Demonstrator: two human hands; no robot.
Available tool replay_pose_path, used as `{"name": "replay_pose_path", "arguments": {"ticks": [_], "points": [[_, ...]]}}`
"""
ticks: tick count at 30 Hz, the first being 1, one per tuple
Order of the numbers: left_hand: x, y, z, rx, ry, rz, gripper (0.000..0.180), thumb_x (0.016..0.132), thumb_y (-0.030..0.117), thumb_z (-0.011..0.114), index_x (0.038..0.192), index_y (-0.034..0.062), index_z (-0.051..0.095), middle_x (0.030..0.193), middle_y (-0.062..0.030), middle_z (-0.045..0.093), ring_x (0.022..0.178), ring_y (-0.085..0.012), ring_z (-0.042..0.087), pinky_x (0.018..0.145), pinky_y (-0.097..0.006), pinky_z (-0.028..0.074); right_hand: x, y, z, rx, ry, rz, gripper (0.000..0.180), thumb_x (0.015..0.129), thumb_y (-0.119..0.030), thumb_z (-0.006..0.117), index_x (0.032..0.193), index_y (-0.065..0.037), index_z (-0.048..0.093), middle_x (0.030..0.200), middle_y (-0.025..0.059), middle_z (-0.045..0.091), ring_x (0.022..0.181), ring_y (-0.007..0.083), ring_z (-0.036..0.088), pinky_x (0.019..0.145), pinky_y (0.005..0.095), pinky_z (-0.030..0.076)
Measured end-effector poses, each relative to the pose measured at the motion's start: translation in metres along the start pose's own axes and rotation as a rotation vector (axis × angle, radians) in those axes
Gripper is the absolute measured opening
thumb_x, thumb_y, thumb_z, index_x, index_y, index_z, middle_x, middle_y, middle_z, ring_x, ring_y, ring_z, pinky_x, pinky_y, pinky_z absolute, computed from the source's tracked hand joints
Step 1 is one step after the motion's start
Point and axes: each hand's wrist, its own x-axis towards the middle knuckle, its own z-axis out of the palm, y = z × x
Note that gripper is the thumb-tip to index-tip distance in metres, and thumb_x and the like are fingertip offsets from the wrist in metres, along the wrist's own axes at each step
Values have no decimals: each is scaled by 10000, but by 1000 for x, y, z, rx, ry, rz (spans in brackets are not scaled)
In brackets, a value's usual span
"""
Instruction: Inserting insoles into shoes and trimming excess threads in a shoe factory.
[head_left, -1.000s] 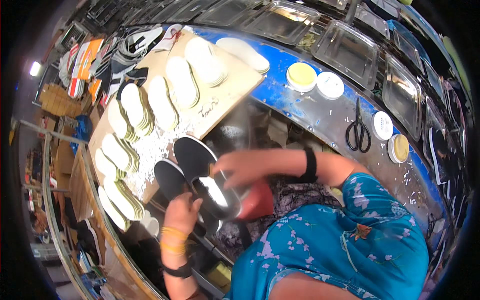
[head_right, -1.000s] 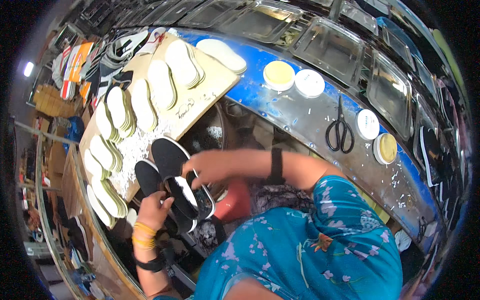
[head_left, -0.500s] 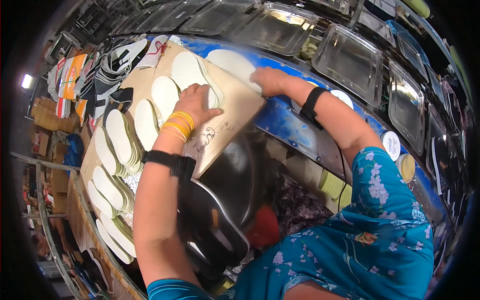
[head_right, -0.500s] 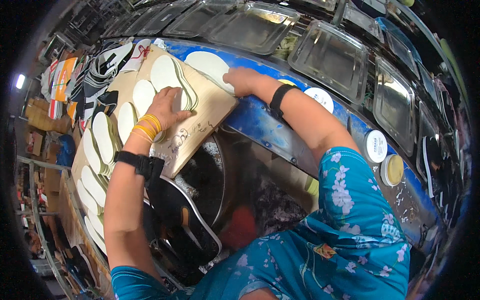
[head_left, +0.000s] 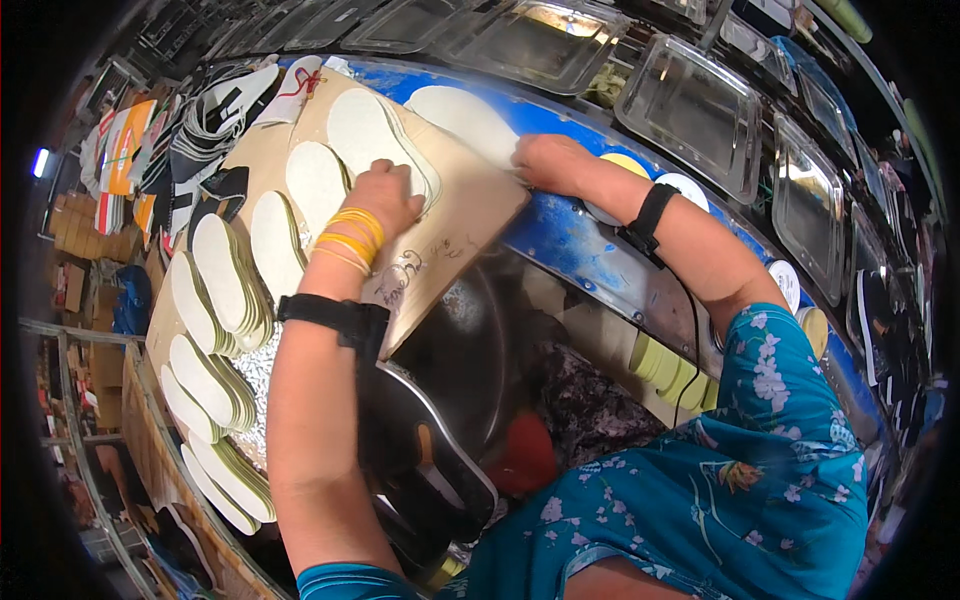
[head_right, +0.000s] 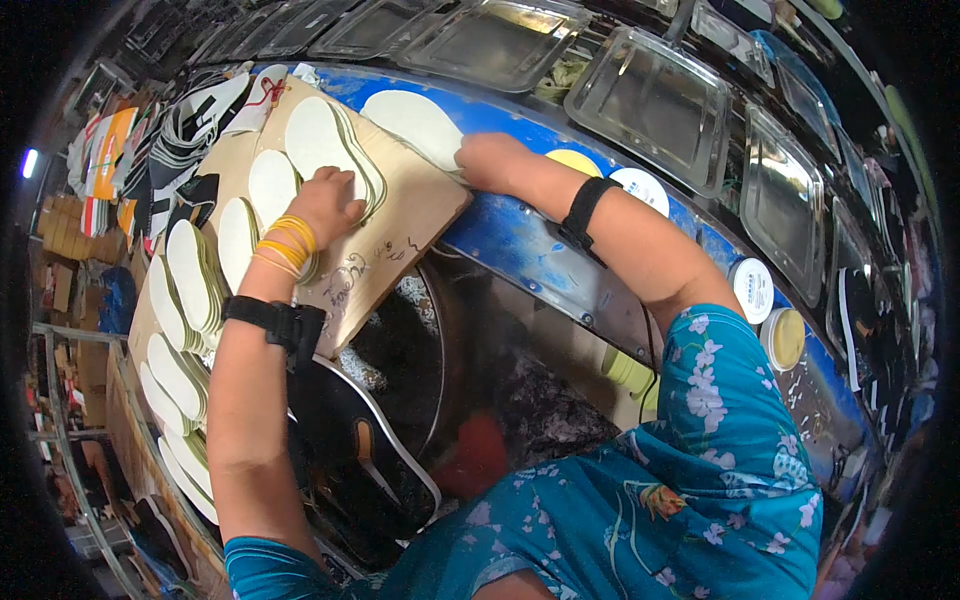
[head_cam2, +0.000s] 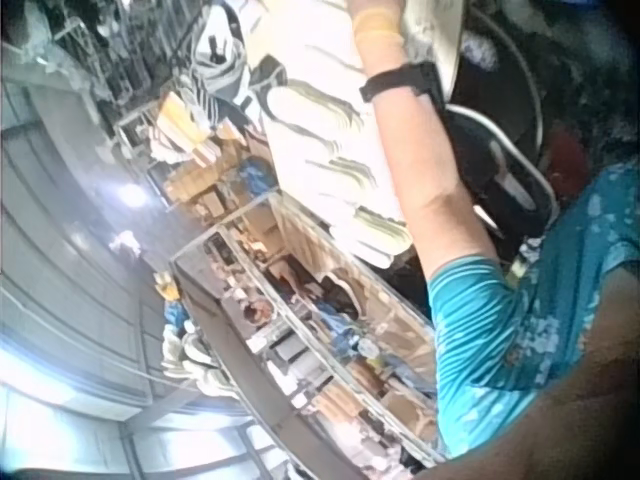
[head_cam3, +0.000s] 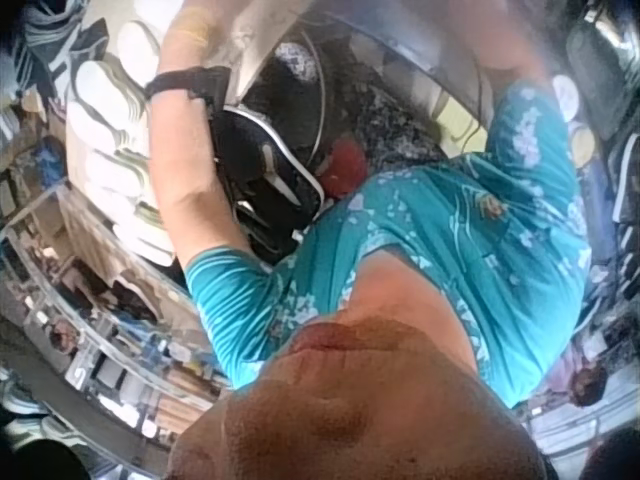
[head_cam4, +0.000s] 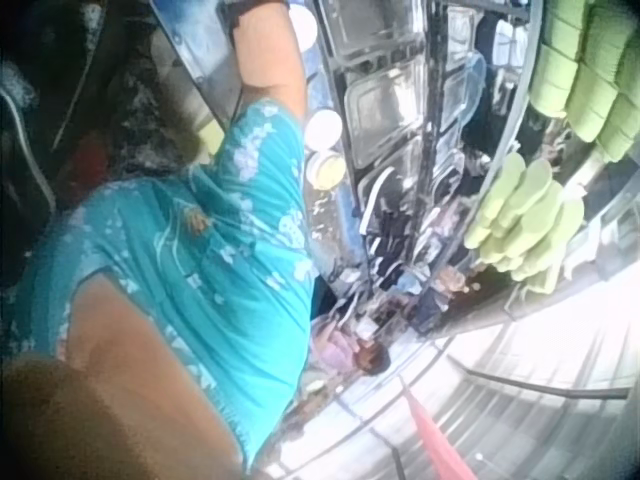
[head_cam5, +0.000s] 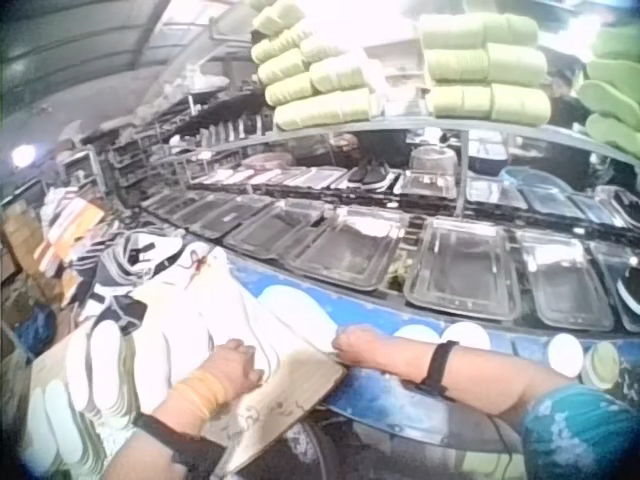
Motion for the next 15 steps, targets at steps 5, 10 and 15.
{"name": "replay_pose_path", "arguments": {"ticks": [5, 10, 15], "points": [[-2, 15, 11, 208, -60, -66, 403, 714, 134, 562, 1068, -24, 451, 1092, -245, 472, 1018, -392, 477, 887, -401, 410, -2, -6, -13, -69, 180, 202, 118, 754, -122, 482, 769, -43, 568, 809, 163, 585, 749, 375, 559, 666, 440, 450], [-3, 2, -5, 89, -69, -65, 319, 764, 83, 506, 1067, -14, 477, 1101, -241, 480, 1024, -368, 503, 871, -408, 425, -19, -3, -68, -41, 772, 301, 174, 759, -155, 521, 868, -41, 594, 780, 172, 609, 731, 334, 606, 633, 418, 486], [-68, -20, -79, -48, 718, -219, 312, 865, 279, 439, 810, -12, 540, 792, -252, 573, 757, -402, 561, 668, -454, 445, -78, -23, -132, 307, 1135, 127, 214, 851, -149, 507, 1034, -67, 581, 834, 71, 616, 672, 167, 589, 563, 282, 476]]}}
